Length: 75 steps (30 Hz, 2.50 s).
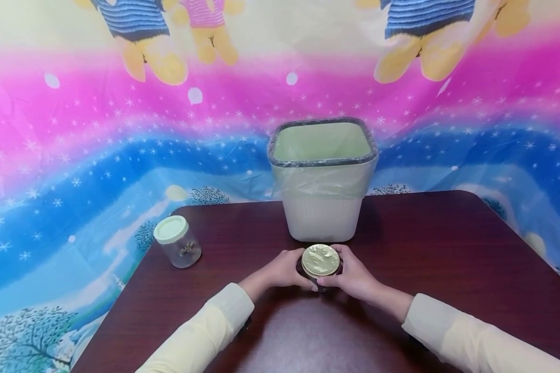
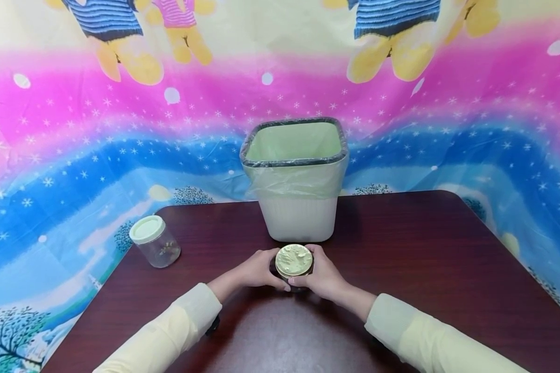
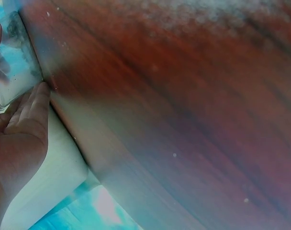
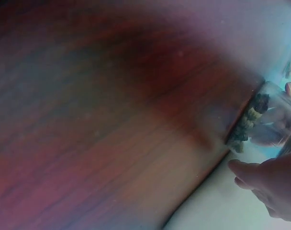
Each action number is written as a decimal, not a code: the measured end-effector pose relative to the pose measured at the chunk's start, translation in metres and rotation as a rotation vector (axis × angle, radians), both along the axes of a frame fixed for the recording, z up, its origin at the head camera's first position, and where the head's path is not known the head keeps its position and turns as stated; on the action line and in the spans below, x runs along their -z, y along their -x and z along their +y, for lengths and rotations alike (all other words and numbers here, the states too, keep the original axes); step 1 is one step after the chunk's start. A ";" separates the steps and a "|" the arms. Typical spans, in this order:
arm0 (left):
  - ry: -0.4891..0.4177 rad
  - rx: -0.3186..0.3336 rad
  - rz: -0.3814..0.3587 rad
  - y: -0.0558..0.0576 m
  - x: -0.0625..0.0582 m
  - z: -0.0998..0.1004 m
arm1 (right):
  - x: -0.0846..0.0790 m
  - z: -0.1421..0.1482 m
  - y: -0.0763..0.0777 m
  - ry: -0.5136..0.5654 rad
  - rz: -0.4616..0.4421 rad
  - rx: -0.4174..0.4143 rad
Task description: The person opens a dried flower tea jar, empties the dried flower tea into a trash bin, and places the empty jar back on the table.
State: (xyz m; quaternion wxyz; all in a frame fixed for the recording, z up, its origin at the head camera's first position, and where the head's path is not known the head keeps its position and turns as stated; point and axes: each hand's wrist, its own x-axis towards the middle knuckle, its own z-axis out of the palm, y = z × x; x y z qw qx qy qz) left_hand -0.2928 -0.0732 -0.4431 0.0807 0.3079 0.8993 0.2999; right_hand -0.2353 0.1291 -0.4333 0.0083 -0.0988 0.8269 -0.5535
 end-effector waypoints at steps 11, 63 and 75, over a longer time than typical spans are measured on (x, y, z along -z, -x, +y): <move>-0.029 0.046 0.009 0.000 0.001 0.000 | -0.004 0.006 0.004 0.070 0.025 -0.094; -0.134 0.003 -0.169 -0.004 0.001 0.001 | -0.007 0.075 0.020 -0.190 -0.080 0.037; -0.125 -0.005 -0.174 -0.006 -0.001 0.001 | 0.004 0.071 0.024 -0.258 -0.068 0.013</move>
